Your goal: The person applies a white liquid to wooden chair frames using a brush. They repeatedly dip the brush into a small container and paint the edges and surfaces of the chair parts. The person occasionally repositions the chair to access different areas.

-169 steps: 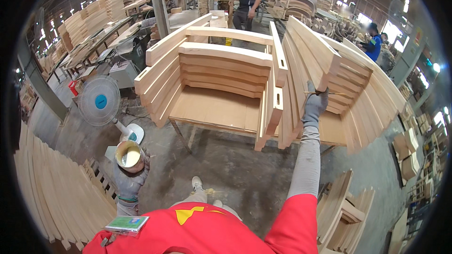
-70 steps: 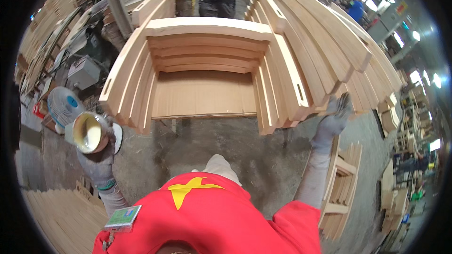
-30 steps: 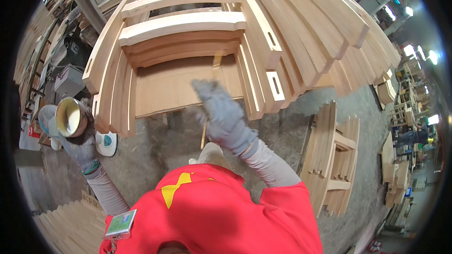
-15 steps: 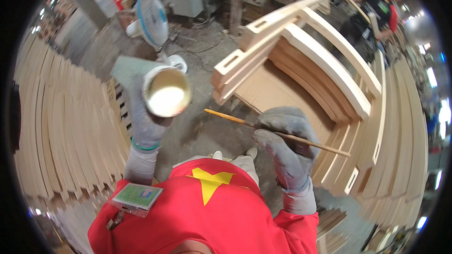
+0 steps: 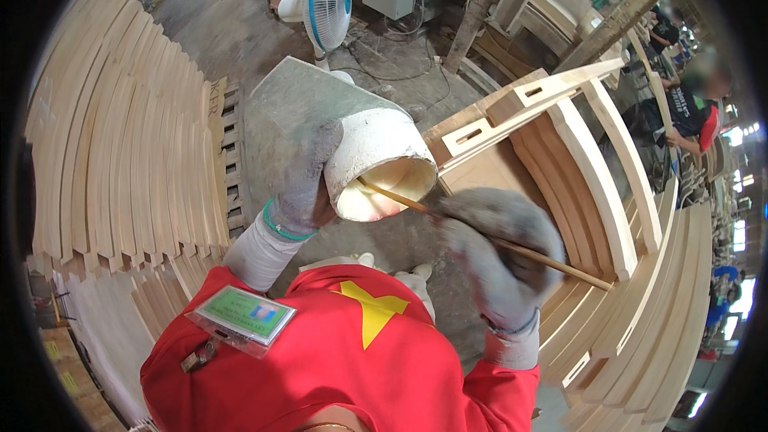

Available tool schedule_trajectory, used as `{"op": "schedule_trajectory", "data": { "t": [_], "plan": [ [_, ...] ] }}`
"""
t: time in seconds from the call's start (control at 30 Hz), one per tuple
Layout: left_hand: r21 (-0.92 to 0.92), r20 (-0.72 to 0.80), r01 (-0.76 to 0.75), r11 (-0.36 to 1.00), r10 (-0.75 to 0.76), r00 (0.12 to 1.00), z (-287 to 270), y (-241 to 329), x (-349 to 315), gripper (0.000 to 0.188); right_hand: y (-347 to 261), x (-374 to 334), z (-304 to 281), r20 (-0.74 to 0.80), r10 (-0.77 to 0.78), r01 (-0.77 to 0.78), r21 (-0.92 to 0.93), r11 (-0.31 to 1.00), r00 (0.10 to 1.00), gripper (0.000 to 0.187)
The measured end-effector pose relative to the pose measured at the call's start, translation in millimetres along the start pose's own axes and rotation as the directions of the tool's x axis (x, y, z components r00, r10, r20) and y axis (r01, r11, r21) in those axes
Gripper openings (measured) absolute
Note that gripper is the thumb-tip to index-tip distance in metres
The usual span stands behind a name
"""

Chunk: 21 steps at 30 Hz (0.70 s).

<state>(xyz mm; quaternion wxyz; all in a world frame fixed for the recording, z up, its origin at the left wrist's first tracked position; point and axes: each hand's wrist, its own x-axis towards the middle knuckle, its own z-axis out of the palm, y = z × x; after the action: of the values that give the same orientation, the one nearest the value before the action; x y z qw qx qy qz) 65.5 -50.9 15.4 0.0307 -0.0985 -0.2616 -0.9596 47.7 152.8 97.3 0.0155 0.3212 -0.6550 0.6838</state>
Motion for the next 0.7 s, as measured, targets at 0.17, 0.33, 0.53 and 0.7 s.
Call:
{"op": "schedule_trajectory", "data": {
  "t": [0.17,0.33,0.53,0.7],
  "plan": [
    [-0.131,-0.023,-0.011,0.991,0.008,1.000,-5,-2,8,0.043,15,0,5,-0.189,0.044,-0.015,0.154,0.988,0.981,0.022],
    [-0.168,-0.120,-0.088,0.982,0.068,0.990,-1,-1,14,0.046,28,-2,-11,-0.153,-0.026,0.079,0.352,0.933,0.988,0.013],
    [-0.022,-0.075,-0.135,0.991,0.133,0.988,-9,-15,12,0.047,40,-6,-2,-0.233,0.060,-0.022,0.166,0.986,0.971,0.012],
    [-0.033,-0.103,-0.157,0.987,0.153,0.983,3,-15,21,0.060,43,-5,5,-0.276,0.110,-0.031,0.275,0.961,0.955,0.010]
  ]
}}
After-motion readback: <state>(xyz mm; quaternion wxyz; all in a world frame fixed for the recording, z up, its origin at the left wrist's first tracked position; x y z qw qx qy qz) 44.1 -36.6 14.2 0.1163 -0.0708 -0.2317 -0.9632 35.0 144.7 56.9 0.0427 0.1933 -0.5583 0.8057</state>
